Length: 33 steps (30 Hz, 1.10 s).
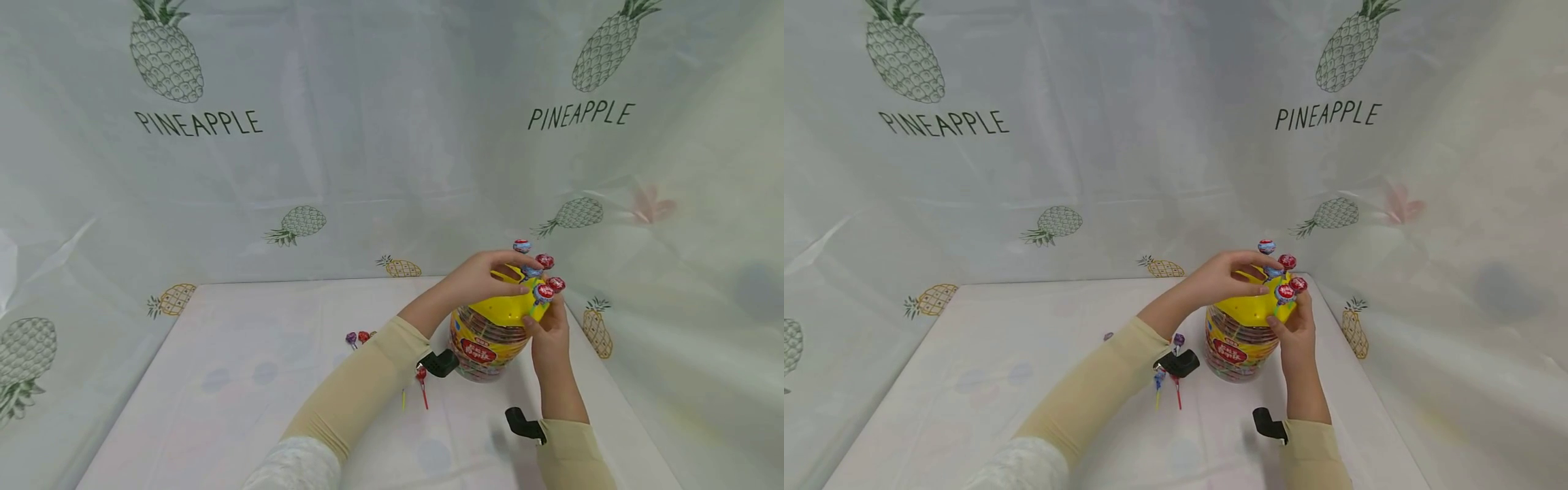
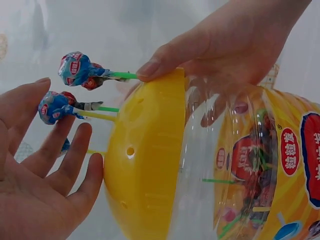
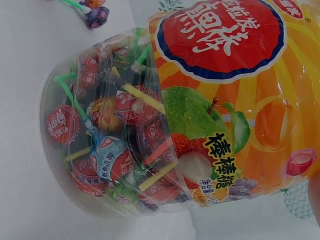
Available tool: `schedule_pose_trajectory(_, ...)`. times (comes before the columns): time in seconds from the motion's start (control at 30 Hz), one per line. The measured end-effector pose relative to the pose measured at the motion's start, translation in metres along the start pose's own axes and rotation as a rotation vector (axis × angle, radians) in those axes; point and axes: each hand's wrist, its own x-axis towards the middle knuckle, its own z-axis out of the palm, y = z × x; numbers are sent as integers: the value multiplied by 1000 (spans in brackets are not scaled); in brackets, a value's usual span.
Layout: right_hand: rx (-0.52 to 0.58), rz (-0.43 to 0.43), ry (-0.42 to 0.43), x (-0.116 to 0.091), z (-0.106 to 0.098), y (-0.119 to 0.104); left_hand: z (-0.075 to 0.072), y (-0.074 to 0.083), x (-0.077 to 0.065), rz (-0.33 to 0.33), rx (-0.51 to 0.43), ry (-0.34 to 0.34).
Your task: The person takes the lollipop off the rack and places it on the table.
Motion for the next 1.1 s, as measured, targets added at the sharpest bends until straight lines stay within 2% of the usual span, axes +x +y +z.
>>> schedule_pose_trajectory(0.3,-13,19,17,0,0,0,3,1,2,-38,-27,50)
schedule_pose_trajectory(0.43,-18,33,29,0,1,-1,5,3,3,-17,-44,116)
schedule_pose_trajectory(0.6,-1,7,24,0,1,-1,4,6,-2,19,-95,182)
schedule_pose_trajectory(0.8,12,-7,29,-1,4,0,-4,2,-18,46,-143,231)
schedule_pose_trajectory(1.1,30,-43,14,-3,4,1,-9,-16,-64,-25,-243,339)
